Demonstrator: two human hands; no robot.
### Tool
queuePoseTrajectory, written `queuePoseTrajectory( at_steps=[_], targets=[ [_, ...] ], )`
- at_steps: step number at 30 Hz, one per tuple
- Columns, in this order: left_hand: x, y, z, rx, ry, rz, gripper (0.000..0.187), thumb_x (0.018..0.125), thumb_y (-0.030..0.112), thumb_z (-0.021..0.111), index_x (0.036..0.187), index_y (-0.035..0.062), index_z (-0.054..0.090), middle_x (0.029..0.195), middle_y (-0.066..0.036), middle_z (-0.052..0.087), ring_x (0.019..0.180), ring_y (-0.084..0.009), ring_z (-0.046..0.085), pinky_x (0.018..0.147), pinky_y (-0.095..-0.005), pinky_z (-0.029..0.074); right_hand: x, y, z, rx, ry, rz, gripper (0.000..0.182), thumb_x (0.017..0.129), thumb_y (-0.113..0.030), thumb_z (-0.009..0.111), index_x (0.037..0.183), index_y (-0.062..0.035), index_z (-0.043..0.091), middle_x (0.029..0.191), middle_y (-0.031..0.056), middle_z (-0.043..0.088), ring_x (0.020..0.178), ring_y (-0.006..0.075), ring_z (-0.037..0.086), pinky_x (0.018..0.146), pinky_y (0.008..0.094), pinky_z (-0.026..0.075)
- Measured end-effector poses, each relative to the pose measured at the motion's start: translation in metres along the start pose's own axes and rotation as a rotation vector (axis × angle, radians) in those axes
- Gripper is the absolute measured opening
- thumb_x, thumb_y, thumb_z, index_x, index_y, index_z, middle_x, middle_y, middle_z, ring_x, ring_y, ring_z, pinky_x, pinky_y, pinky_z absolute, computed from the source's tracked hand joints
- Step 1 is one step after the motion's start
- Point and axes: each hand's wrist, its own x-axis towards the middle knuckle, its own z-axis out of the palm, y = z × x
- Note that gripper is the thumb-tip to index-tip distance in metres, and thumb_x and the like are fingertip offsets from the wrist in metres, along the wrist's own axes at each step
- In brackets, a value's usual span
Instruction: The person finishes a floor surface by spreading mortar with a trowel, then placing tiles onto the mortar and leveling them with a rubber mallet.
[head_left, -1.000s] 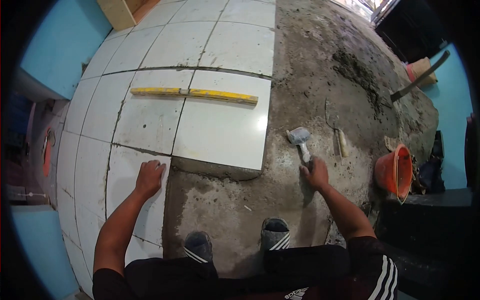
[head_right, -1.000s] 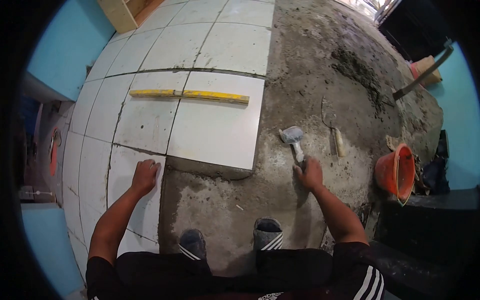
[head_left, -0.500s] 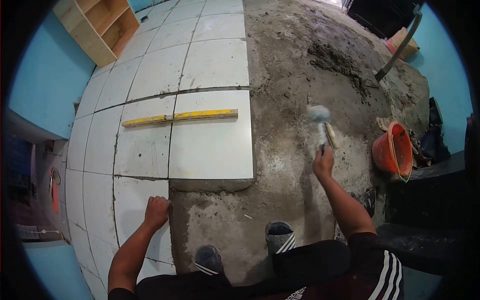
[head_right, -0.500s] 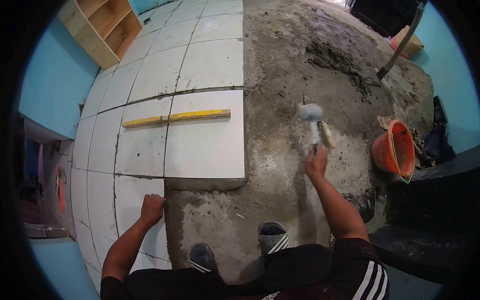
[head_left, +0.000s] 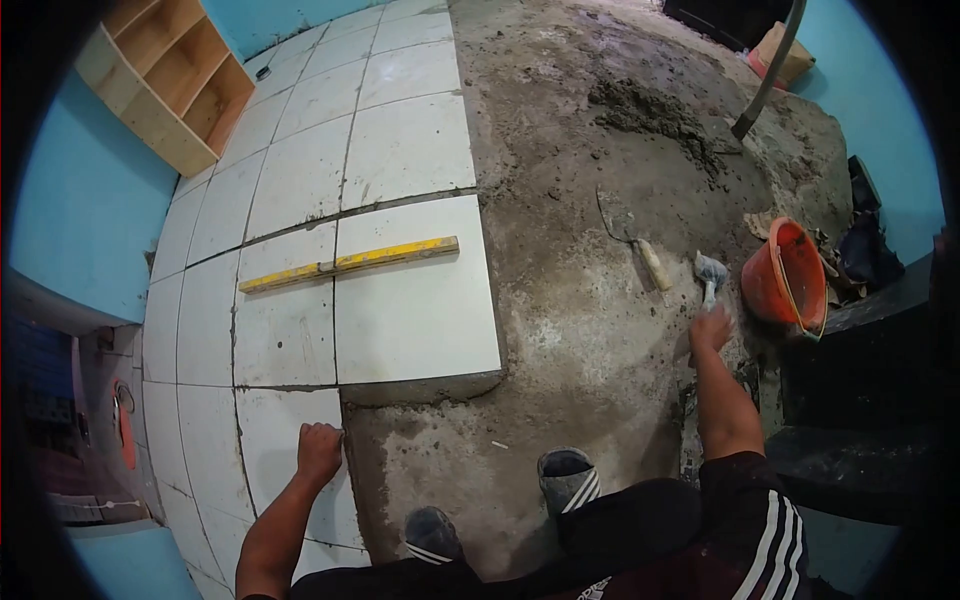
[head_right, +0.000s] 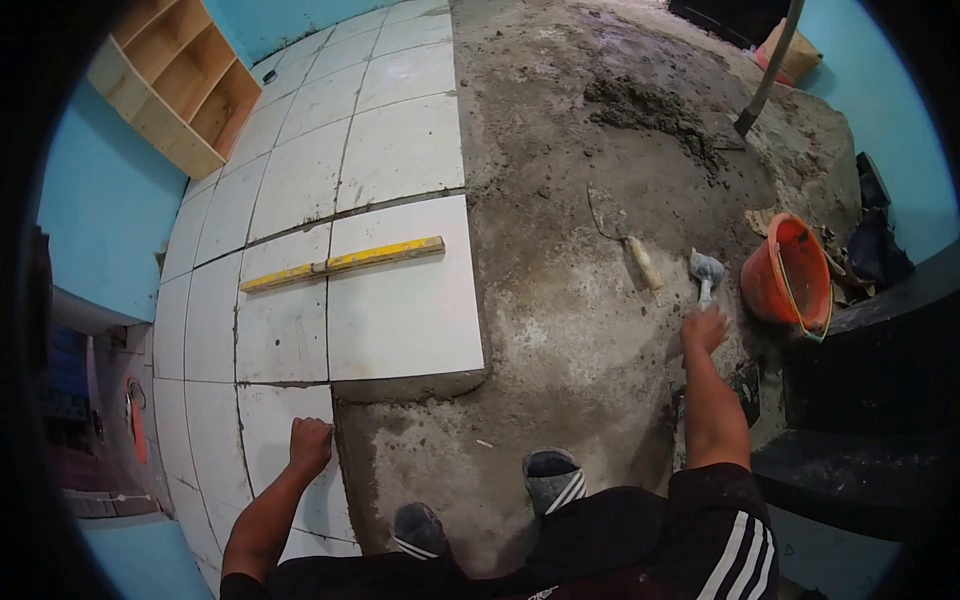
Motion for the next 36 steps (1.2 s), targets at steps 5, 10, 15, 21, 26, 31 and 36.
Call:
queuePoseTrajectory(
  at_steps=[5,10,15,21,26,31,36],
  targets=[
    [0.011,0.01,-0.003,-0.061,-0.042,-0.036,0.018,0.088,0.015,0.073,0.075,0.0095,0.063,0.075,-0.009,0.059,0.081,-0.0306,0.059,0.079,-0.0466,0.04,0.017,-0.079,-0.016,0.166,-0.21,-0.395,0.056,0.097,-0.046,0.064,0.134,-0.004,0.062,0.13,0.0236,0.064,0.124,0.0424,0.058,0.106,0.0543,0.044],
    [0.025,0.023,-0.013,-0.093,-0.062,-0.005,0.028,0.089,0.019,0.076,0.069,0.0083,0.059,0.071,-0.011,0.058,0.075,-0.0337,0.059,0.075,-0.048,0.041,0.012,-0.134,-0.023,0.146,-0.586,-0.338,0.055,0.093,-0.038,0.071,0.131,-0.0002,0.058,0.128,0.029,0.065,0.123,0.0448,0.061,0.102,0.0525,0.049],
    [0.024,0.03,-0.016,-0.139,-0.036,-0.014,0.026,0.091,0.021,0.074,0.072,0.0078,0.062,0.072,-0.013,0.06,0.074,-0.036,0.06,0.073,-0.0495,0.042,0.005,-0.138,0.009,0.423,-0.559,-0.22,0.052,0.089,-0.025,0.074,0.13,-0.0003,0.054,0.118,0.0281,0.07,0.112,0.0459,0.068,0.095,0.0512,0.053],
    [-0.001,0.025,-0.027,-0.182,-0.07,-0.051,0.012,0.089,0.017,0.074,0.085,0.0065,0.07,0.077,-0.014,0.064,0.075,-0.0373,0.061,0.073,-0.0494,0.043,0.03,-0.135,-0.014,0.437,-0.398,-0.107,0.056,0.088,-0.024,0.075,0.137,-0.0037,0.057,0.123,0.0264,0.07,0.114,0.0453,0.067,0.096,0.0508,0.053],
    [-0.028,0.004,-0.065,-0.123,-0.034,-0.173,0.008,0.086,0.013,0.075,0.088,0.0062,0.07,0.079,-0.014,0.065,0.077,-0.0373,0.061,0.074,-0.049,0.044,0.111,-0.134,0.026,0.406,-0.27,-0.048,0.057,0.096,-0.039,0.069,0.142,-0.0062,0.062,0.127,0.0233,0.071,0.118,0.0427,0.067,0.099,0.0495,0.052],
    [-0.064,-0.018,-0.109,-0.006,0.089,-0.332,0.01,0.085,0.009,0.076,0.089,0.0054,0.067,0.079,-0.013,0.063,0.079,-0.0355,0.061,0.074,-0.0483,0.044,0.175,-0.172,0.064,0.437,-0.377,-0.16,0.053,0.097,-0.043,0.069,0.141,-0.0132,0.066,0.128,0.0188,0.072,0.118,0.0392,0.068,0.098,0.0485,0.053],
    [-0.092,-0.007,-0.155,0.102,-0.067,-0.443,0.013,0.087,0.003,0.073,0.098,0.0018,0.066,0.089,-0.016,0.066,0.082,-0.0351,0.063,0.074,-0.0462,0.047,0.202,-0.233,0.086,0.536,-0.427,-0.277,0.053,0.095,-0.043,0.072,0.139,-0.0131,0.067,0.126,0.0181,0.073,0.115,0.0391,0.069,0.097,0.0478,0.053]
  ],
)
